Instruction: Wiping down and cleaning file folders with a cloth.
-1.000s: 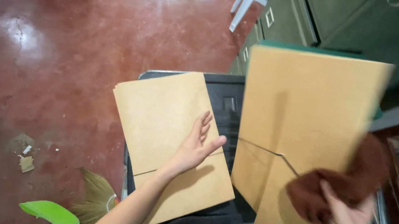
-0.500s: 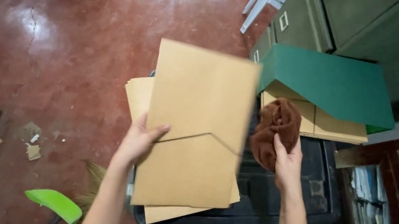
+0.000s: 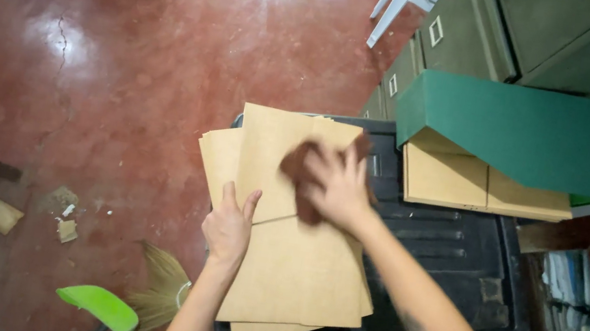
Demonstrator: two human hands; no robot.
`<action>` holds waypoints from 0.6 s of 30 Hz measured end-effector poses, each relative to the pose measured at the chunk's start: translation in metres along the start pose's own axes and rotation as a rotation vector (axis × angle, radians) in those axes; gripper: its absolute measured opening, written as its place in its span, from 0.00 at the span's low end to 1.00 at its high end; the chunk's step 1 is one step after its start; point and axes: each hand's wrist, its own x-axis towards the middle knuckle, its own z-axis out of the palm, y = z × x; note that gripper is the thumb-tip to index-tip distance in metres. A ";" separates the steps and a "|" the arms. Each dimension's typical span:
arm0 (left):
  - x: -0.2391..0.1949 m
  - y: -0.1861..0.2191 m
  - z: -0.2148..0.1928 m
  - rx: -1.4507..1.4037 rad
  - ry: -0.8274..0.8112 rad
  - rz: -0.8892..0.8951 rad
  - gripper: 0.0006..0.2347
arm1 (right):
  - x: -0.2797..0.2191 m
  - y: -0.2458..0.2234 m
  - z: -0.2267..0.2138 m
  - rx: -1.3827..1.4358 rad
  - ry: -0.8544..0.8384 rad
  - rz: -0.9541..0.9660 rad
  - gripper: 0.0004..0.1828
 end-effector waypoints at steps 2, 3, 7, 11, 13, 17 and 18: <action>-0.003 0.001 0.002 0.040 0.076 0.021 0.27 | 0.038 0.033 0.029 -0.050 0.076 0.322 0.33; -0.003 0.002 0.000 0.046 0.079 0.027 0.27 | 0.051 0.022 0.030 -0.045 0.082 0.326 0.33; -0.001 0.000 -0.001 0.025 0.030 -0.003 0.22 | 0.093 -0.037 0.040 -0.075 0.424 0.115 0.18; 0.012 -0.019 0.016 0.007 -0.055 -0.096 0.13 | 0.076 -0.094 0.074 0.024 0.057 -0.060 0.39; 0.008 -0.013 0.015 0.017 -0.013 -0.062 0.16 | 0.092 -0.068 0.076 0.023 0.243 -0.130 0.39; 0.002 -0.013 0.012 -0.007 0.051 -0.032 0.23 | 0.101 0.014 0.071 -0.047 0.460 -0.101 0.31; 0.002 -0.007 0.006 -0.007 0.053 -0.034 0.23 | 0.098 0.034 0.067 -0.046 0.461 -0.103 0.31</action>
